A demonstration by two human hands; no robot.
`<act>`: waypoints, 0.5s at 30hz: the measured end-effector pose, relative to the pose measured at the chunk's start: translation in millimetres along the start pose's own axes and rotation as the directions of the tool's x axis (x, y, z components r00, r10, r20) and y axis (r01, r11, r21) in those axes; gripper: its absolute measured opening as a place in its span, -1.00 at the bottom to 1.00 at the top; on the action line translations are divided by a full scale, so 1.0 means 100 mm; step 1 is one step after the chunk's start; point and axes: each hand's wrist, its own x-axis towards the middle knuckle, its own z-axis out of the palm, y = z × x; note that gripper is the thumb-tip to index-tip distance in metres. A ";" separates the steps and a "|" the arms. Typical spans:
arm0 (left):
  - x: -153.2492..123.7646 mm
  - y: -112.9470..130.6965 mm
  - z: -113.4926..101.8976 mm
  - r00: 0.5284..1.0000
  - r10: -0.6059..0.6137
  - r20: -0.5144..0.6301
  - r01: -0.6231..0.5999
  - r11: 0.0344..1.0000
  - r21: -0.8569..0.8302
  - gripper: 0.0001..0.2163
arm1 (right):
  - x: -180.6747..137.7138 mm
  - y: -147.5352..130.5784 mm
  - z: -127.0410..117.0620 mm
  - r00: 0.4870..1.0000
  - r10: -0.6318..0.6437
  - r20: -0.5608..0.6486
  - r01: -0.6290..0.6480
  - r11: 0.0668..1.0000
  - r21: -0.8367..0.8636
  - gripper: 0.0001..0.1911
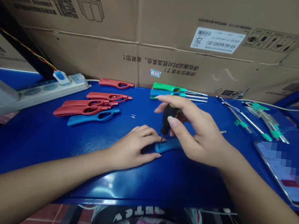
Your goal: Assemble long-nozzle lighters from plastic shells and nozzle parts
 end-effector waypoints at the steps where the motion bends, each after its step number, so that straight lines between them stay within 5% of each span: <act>1: 0.00 0.00 0.00 1.000 0.012 -0.002 -0.012 1.000 0.001 -0.65 | 0.00 0.00 -0.02 1.000 -0.002 -0.001 0.002 1.000 -0.022 -0.64; 5: 0.00 0.00 0.01 0.998 0.063 -0.011 -0.064 0.998 -0.012 -0.66 | -0.02 0.03 -0.08 0.996 -0.085 -0.030 0.076 0.967 -0.242 -0.64; 10: 0.01 0.00 0.00 0.999 0.040 0.019 -0.039 0.998 -0.052 -0.63 | -0.02 0.03 -0.08 0.996 0.012 0.090 -0.015 1.000 0.026 -0.53; 15: 0.00 0.00 0.00 0.999 0.034 0.029 -0.032 0.998 -0.061 -0.68 | -0.02 0.04 -0.06 0.992 -0.077 -0.100 0.051 0.969 -0.242 -0.68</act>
